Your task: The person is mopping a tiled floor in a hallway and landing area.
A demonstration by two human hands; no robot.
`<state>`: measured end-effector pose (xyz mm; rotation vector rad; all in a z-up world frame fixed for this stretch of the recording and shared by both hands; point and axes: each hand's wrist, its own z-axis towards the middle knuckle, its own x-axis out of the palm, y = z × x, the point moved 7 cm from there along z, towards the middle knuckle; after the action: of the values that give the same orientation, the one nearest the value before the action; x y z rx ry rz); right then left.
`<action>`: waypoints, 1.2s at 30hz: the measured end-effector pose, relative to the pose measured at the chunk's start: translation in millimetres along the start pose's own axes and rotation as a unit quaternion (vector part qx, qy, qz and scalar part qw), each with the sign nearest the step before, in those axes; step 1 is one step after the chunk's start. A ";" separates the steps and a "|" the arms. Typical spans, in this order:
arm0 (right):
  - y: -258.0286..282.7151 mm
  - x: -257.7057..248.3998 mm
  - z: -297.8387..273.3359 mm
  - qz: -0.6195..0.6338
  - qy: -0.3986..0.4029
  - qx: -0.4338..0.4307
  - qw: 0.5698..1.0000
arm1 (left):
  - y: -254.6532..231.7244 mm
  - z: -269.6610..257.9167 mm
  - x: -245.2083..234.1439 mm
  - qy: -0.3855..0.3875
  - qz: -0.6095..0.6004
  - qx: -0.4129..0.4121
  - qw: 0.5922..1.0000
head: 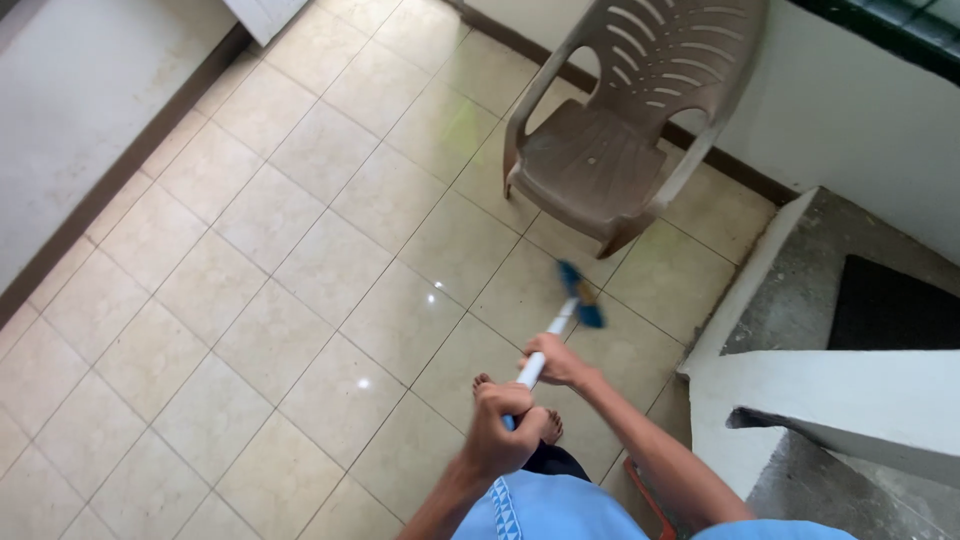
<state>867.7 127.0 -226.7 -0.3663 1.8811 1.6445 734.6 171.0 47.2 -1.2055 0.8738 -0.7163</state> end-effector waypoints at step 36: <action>161.5 114.2 228.8 0.155 0.095 -0.202 0.962 | -4.9 44.9 -191.3 -0.173 0.095 -0.003 0.980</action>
<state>745.7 399.2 -177.3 -0.4230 1.7979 2.2897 679.0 353.9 92.8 -1.1895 0.6871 -0.3345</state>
